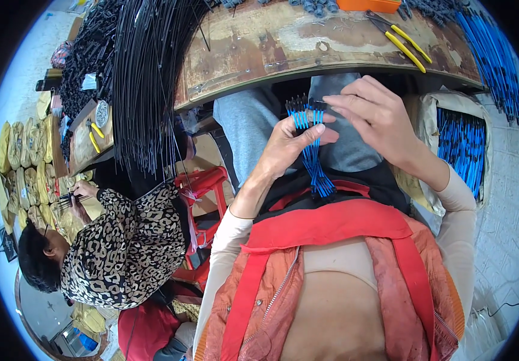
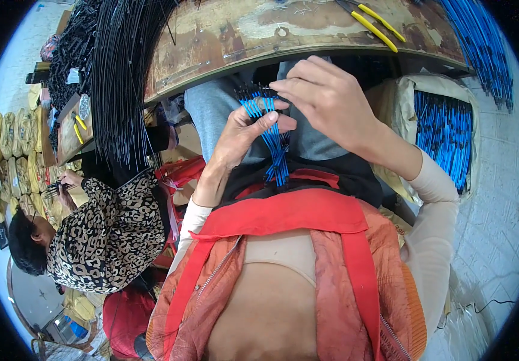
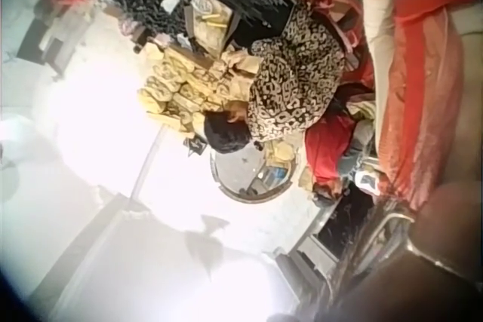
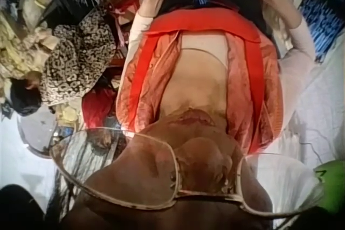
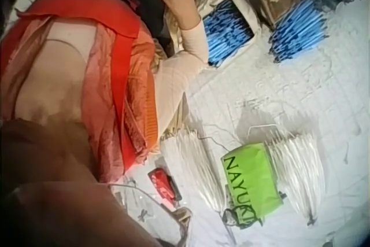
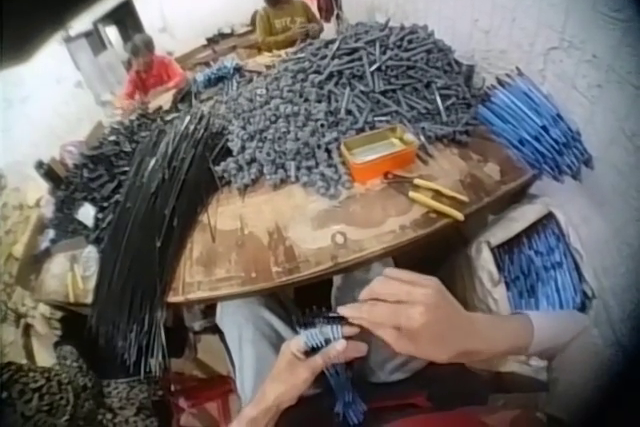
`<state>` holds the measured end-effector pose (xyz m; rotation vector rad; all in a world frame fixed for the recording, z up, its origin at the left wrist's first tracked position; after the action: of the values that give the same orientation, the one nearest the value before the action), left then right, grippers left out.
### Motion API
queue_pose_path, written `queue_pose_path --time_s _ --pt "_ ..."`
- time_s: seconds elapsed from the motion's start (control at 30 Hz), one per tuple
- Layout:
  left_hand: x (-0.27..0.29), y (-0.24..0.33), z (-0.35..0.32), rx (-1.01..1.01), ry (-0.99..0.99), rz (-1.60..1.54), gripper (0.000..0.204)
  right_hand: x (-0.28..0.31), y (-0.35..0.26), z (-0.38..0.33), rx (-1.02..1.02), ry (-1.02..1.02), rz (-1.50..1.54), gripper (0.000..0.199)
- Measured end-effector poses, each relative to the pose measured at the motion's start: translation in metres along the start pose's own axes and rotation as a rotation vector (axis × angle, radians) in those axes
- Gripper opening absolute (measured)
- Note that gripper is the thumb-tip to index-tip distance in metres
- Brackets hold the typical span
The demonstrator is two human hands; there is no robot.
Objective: Bundling small blue and black plastic components and cutting the excess using pliers.
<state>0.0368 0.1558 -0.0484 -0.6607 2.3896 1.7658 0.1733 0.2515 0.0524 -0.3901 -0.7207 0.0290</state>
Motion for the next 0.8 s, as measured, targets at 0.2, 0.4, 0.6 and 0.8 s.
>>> queue_pose_path --time_s 0.2,0.4,0.6,0.8 --pt "0.0 0.003 0.002 0.01 -0.013 0.016 0.027 -0.011 0.011 -0.009 -0.412 0.027 0.268 0.017" --pt "0.002 0.002 0.003 0.031 -0.031 -0.016 0.028 -0.014 0.009 -0.006 -0.267 0.11 0.207 0.019" --pt "-0.001 0.001 0.003 0.018 -0.042 -0.011 0.028 -0.013 0.002 -0.008 -0.224 0.11 0.109 0.024" --pt "-0.002 0.003 0.0 0.038 -0.064 -0.02 0.027 -0.011 -0.001 -0.006 -0.173 0.11 0.117 0.029"
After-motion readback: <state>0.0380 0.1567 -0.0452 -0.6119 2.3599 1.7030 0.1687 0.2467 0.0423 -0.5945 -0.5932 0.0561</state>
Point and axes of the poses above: each hand's wrist, its own z-axis towards the middle knuckle, its own x-axis out of the back of the hand, y = z × x, the point moved 4 cm from there along z, towards the middle knuckle, and after that the axes turned 13 degrees about y, right-handed, at the moved point
